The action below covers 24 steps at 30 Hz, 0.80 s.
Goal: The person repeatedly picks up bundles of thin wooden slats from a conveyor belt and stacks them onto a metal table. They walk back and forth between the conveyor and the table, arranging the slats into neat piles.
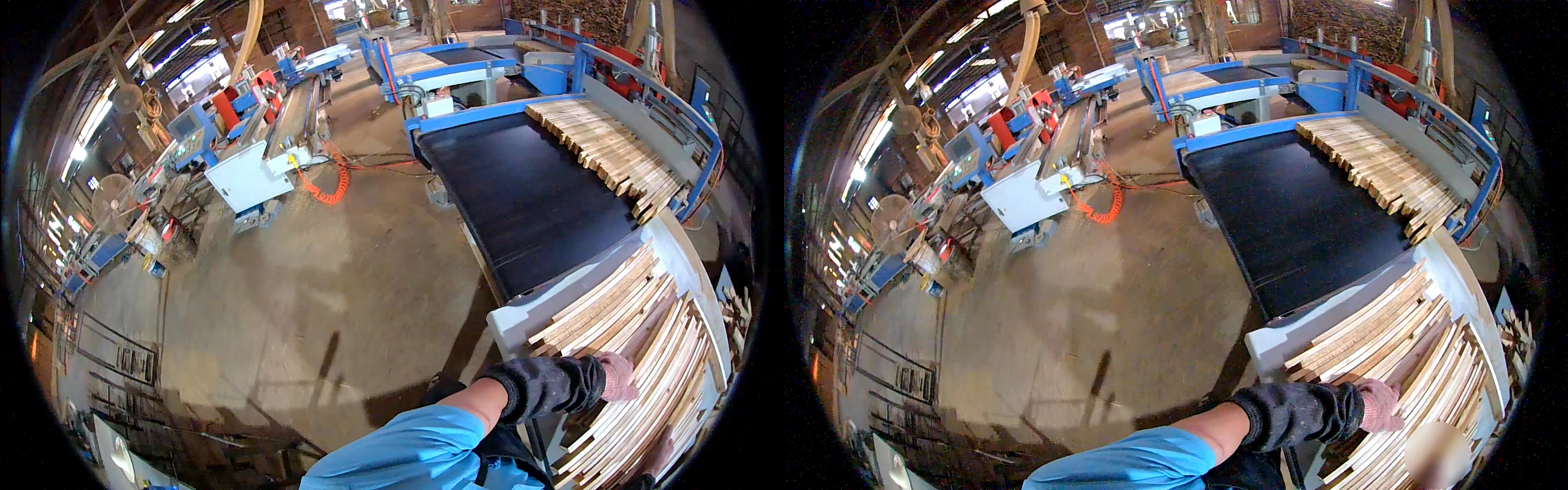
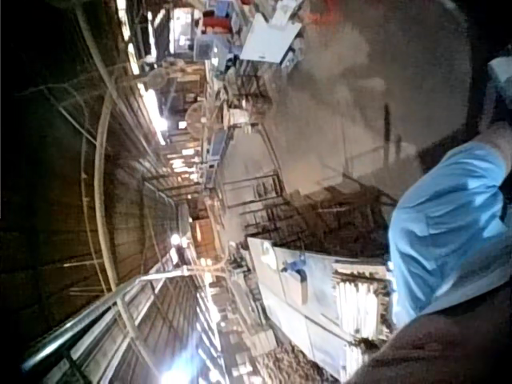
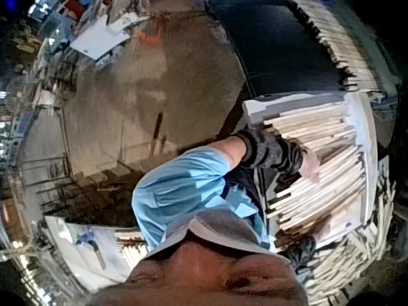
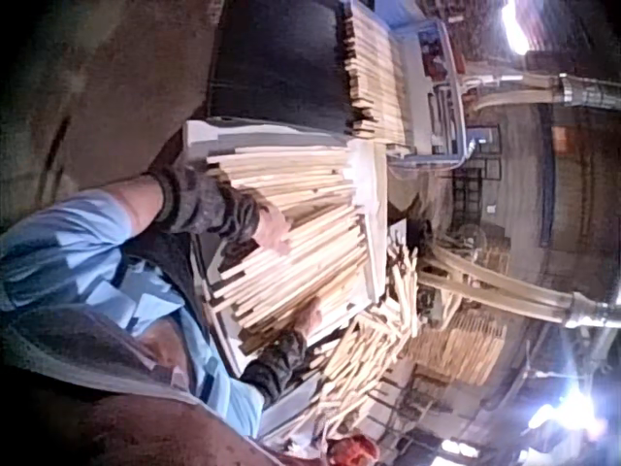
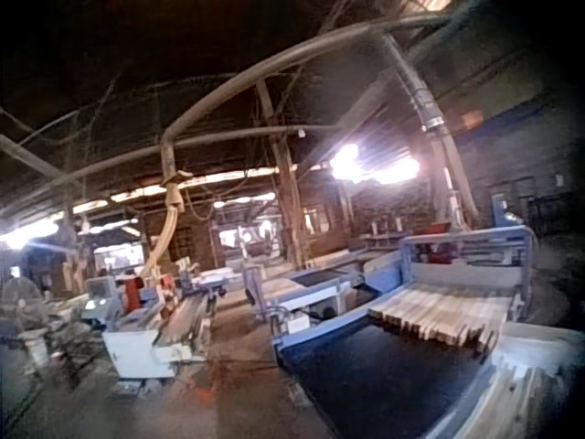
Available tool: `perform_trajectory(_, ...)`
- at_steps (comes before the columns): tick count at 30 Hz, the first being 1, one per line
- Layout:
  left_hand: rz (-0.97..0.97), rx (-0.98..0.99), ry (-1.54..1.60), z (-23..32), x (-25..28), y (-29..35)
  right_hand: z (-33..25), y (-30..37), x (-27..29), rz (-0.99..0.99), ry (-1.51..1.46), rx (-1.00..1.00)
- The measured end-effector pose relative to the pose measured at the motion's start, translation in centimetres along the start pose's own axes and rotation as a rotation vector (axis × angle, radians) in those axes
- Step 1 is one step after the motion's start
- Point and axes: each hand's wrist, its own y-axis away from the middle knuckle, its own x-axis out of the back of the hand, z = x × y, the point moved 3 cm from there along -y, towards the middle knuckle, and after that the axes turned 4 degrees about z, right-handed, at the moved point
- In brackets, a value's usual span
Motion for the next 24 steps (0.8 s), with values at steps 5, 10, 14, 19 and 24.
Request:
perform_trajectory(5,0.054,-0.052,-0.085,-0.8,-2.4,-1.3,-0.2,-0.5,-0.8,0.021,0.023,-0.013)
perform_trajectory(10,0.042,-0.224,-0.28,0.2,-2.2,-1.0,0.7,1.0,-0.2,0.092,-0.012,0.053)
perform_trajectory(14,0.057,-0.014,0.255,-0.6,-0.1,0.4,-1.7,2.1,1.0,-0.016,0.483,0.099)
perform_trajectory(19,-0.075,0.071,0.197,-0.1,1.5,0.3,-1.8,3.1,1.3,0.166,0.659,0.303)
perform_trajectory(24,-0.107,0.067,0.168,-0.5,0.9,-0.3,-7.5,6.0,-1.4,0.166,0.365,0.076)
